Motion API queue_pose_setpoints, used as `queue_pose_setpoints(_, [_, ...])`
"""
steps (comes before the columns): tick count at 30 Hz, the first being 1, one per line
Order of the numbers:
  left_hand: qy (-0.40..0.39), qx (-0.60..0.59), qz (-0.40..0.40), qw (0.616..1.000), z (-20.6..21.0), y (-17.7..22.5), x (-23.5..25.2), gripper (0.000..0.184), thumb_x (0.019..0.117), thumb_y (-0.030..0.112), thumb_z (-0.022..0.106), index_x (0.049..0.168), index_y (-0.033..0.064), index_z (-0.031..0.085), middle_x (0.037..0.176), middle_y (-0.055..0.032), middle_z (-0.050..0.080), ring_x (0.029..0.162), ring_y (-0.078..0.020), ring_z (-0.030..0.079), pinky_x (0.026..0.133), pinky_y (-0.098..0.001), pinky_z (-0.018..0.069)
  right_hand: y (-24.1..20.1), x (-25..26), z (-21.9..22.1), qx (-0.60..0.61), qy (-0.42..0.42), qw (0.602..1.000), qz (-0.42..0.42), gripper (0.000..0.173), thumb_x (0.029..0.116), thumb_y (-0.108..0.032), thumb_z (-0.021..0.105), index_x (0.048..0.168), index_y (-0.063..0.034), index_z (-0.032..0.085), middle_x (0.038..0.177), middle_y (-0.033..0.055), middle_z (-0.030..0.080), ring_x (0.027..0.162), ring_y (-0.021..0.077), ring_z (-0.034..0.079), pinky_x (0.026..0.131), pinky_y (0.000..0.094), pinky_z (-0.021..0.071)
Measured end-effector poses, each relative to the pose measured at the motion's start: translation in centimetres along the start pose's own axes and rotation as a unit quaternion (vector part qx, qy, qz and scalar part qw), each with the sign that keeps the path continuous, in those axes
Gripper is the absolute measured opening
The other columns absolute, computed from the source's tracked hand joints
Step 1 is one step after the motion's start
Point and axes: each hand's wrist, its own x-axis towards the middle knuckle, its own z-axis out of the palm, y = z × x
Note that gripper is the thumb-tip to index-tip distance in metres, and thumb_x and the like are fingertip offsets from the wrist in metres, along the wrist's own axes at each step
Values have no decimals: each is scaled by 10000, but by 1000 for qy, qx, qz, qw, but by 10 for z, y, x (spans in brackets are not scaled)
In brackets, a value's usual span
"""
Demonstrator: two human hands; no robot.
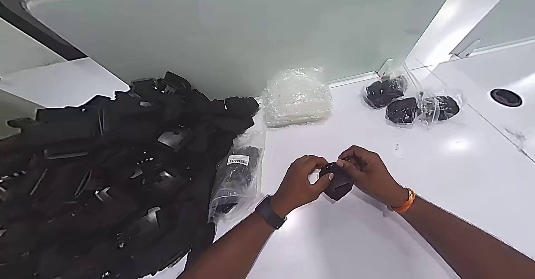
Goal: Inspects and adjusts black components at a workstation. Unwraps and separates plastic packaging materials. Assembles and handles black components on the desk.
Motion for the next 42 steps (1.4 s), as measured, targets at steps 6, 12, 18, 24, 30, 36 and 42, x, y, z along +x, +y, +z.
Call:
queue_pose_setpoints(6, [-1,-7,5,1000,0,-1,0,258,959,245,693,1119,49,743,1064,-72,742,1032,-145,684,948,-348,551,1,-5,8,49,33,997,-49,204,957,-202,722,1057,-29,684,835,-27,678,675,-5,583,614,167,502])
queue_pose_setpoints(12, [-5,-30,18,999,-2,-3,2,205,998,199,663,1094,45,758,1078,-74,740,1028,-128,681,943,-316,551,-2,-4,7,79,1,995,-61,236,1007,-252,634,1104,-38,639,827,-47,620,696,1,569,632,180,502])
queue_pose_setpoints(18, [1,-17,12,1000,-2,-2,2,209,998,203,656,1096,51,760,1080,-76,738,1051,-140,672,954,-319,539,-2,-4,2,5,-2,999,-43,286,1076,-274,499,976,-63,665,699,-51,586,577,-3,521,527,176,448])
queue_pose_setpoints(24, [23,-18,-18,999,-1,-2,0,241,997,206,635,1133,39,744,1097,-90,731,1060,-149,672,956,-323,545,0,-3,-1,34,-36,998,-40,229,1051,-238,571,987,-58,696,733,-58,630,614,-7,556,563,172,478])
queue_pose_setpoints(30, [17,-15,-26,999,-2,-1,1,258,1006,228,636,1157,47,742,1115,-84,732,1062,-147,672,965,-321,540,1,-3,-2,56,-46,997,-41,214,1043,-236,590,992,-58,698,757,-60,650,632,-8,574,579,175,498])
queue_pose_setpoints(36, [11,-4,-35,999,-1,0,0,252,1023,255,619,1140,73,748,1106,-56,725,1064,-141,657,964,-322,531,-4,-4,0,-32,-48,998,-21,306,1070,-302,521,936,-92,699,697,-50,605,588,17,531,543,208,453])
queue_pose_setpoints(42, [4,3,-42,999,-1,0,0,253,1032,269,603,1138,90,746,1103,-47,720,1066,-142,650,958,-328,527,2,-2,-3,-46,-66,996,-46,313,1060,-339,551,975,-78,701,750,-36,619,640,11,547,589,194,469])
